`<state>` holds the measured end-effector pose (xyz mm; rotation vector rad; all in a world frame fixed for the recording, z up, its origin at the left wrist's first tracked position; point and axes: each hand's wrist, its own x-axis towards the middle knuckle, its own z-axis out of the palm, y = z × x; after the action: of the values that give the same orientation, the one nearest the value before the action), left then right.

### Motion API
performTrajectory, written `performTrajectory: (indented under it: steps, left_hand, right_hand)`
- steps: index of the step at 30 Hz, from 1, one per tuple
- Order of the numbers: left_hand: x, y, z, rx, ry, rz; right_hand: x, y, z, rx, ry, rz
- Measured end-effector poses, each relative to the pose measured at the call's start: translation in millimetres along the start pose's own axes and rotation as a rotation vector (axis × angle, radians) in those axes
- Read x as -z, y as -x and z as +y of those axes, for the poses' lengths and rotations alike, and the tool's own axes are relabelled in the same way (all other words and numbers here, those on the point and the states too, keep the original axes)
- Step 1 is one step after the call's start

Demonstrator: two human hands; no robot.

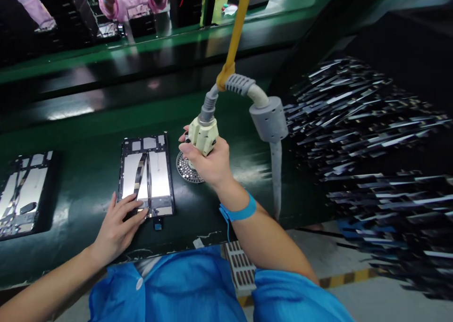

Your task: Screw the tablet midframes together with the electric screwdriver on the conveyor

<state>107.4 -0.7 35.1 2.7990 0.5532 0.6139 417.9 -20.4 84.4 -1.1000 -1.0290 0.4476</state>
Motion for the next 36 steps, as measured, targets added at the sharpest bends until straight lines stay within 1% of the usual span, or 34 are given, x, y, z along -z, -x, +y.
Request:
performTrajectory:
  steps: [4, 7, 9, 12, 18, 26, 31, 36]
  left_hand:
    - [-9.9, -27, -15, 0.042, 0.006, 0.021]
    - [-17.6, -45, -25, 0.039, 0.027, 0.096]
    - [-20.6, -50, -27, 0.033, 0.041, 0.133]
    - [-20.4, -51, -26, 0.044, 0.064, 0.124]
    - [-15.7, -50, -25, 0.033, 0.1, 0.087]
    - [-16.9, -48, -24, 0.042, 0.105, 0.082]
    - [-16.5, -48, -25, 0.049, 0.132, 0.104]
    - [-17.1, -48, -25, 0.045, 0.126, 0.104]
  right_hand:
    - [-6, 3, 5, 0.017, -0.064, 0.015]
    - [-7, 6, 12, 0.026, -0.042, 0.045]
    - [-8, 8, 16, 0.032, -0.057, 0.047]
    - [-10, 11, 20, 0.048, -0.091, 0.033]
    - [-14, 16, 21, 0.047, -0.055, 0.02]
    - [-15, 16, 22, 0.043, -0.03, 0.033]
    - [-16, 18, 24, 0.018, -0.007, 0.034]
    - [-17, 15, 22, 0.042, -0.04, 0.033]
